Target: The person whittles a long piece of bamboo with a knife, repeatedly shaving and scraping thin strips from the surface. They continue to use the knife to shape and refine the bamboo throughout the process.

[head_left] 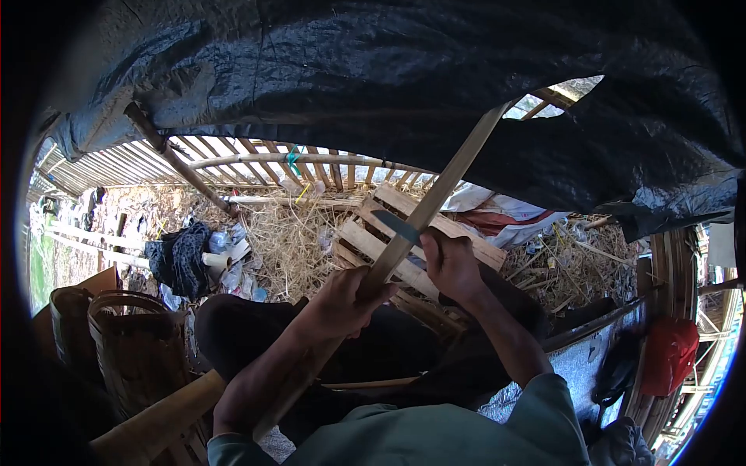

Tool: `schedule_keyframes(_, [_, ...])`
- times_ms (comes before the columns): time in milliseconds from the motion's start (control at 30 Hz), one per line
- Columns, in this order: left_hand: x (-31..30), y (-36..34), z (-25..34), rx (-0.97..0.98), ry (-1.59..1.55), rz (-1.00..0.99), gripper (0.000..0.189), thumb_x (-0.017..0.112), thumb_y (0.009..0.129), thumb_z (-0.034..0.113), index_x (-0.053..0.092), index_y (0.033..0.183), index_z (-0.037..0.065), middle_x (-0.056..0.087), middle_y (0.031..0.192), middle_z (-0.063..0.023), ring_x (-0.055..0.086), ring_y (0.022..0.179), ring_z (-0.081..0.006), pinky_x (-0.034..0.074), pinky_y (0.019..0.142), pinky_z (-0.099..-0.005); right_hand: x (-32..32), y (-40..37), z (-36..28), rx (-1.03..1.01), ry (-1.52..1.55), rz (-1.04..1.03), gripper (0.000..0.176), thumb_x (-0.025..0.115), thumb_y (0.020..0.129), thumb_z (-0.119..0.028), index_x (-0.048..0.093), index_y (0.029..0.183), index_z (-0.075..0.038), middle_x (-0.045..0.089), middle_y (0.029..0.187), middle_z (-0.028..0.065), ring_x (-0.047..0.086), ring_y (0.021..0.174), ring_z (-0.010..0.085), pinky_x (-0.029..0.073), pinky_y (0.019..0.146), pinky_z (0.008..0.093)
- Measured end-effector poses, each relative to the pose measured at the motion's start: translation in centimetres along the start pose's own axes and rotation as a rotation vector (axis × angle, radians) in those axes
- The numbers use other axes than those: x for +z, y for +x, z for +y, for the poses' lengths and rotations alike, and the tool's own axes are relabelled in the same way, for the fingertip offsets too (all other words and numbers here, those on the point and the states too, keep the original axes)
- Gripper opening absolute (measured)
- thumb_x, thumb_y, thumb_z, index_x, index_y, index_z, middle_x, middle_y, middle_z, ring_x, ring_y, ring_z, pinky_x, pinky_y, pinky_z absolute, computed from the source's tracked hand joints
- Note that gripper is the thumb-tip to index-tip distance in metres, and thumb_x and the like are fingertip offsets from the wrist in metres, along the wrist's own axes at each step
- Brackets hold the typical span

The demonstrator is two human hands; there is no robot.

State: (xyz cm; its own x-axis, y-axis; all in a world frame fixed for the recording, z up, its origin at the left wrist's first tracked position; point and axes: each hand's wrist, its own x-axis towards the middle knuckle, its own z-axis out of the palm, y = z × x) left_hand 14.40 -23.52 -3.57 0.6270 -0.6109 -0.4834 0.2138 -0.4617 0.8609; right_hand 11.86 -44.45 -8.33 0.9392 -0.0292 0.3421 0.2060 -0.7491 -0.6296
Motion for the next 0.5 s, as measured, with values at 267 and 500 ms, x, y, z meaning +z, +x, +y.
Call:
schedule_keyframes(267, [-0.1,0.0,0.2,-0.004,-0.027,-0.004,0.03,0.059,0.09,0.027,0.054,0.091,-0.003,0.053,0.051,-0.0043,0.053,0.037,-0.0111,0.041,0.034,-0.0248,-3.2,3.3,6.2,0.102,-0.169,0.223,0.029,0.046,0.095,-0.019,0.055,0.075,0.0,0.05,0.053,0.0162,0.052,0.047,0.0364,0.038,0.045,0.0397])
schedule_keyframes(500, [-0.3,0.3,-0.4,0.068,-0.012,0.009,0.032,0.059,0.09,0.029,0.054,0.085,-0.003,0.055,0.051,-0.0056,0.057,0.04,-0.0127,0.045,0.036,-0.0254,0.1,-1.1,-0.2,-0.148,-0.142,-0.021,0.013,0.058,0.086,-0.015,0.059,0.079,-0.004,0.056,0.057,0.015,0.059,0.051,0.0313,0.047,0.047,0.0395])
